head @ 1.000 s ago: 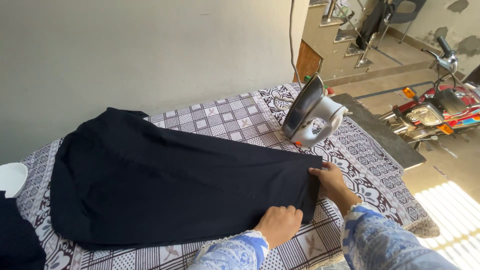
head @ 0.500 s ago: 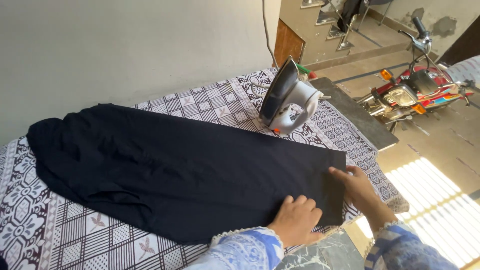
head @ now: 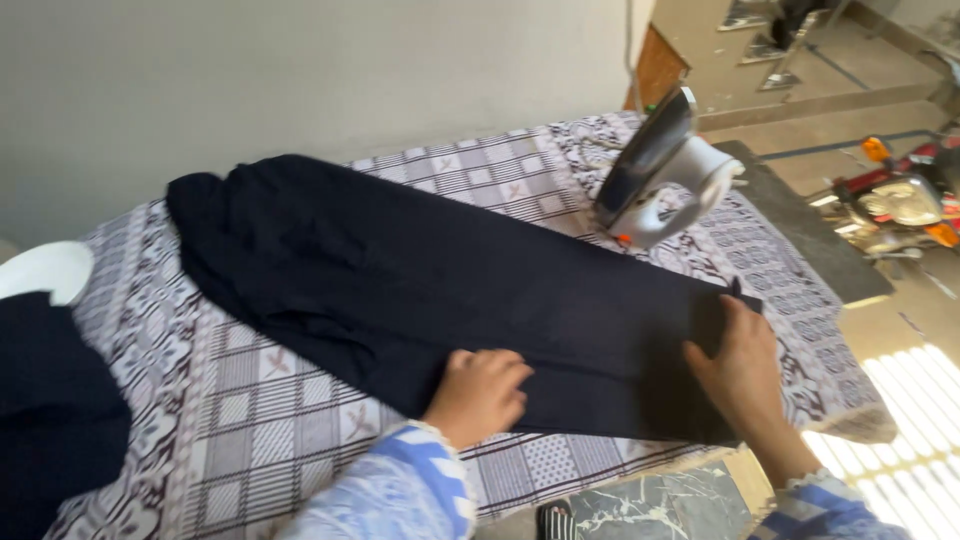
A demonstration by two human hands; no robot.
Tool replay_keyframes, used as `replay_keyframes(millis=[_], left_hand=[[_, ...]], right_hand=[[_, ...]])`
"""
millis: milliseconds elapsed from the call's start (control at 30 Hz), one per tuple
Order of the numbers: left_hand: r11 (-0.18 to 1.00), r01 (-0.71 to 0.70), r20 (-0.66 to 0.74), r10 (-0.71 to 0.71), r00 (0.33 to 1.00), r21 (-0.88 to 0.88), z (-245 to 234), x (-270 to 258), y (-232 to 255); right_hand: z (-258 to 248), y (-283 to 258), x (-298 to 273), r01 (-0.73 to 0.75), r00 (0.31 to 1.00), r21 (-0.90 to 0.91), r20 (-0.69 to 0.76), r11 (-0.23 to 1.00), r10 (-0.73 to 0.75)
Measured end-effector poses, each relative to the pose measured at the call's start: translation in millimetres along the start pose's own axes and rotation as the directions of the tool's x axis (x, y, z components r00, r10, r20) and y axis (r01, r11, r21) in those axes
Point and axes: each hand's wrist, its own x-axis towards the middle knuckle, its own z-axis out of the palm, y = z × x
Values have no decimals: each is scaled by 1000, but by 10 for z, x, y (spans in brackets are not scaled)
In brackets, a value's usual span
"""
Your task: Ironing and folding a black garment on an ironing board.
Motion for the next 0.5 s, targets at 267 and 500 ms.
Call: replay_keyframes(millis=[267, 500], left_hand=[[872, 309, -112, -288, 951, 379, -900, -979, -1373], [711, 359, -111, -371, 922, 605, -1223, -960, -1718]], right_hand=[[540, -1971, -572, 540, 732, 486, 133, 688, -668], [956, -2802, -906, 646, 556, 488, 225, 587, -800]])
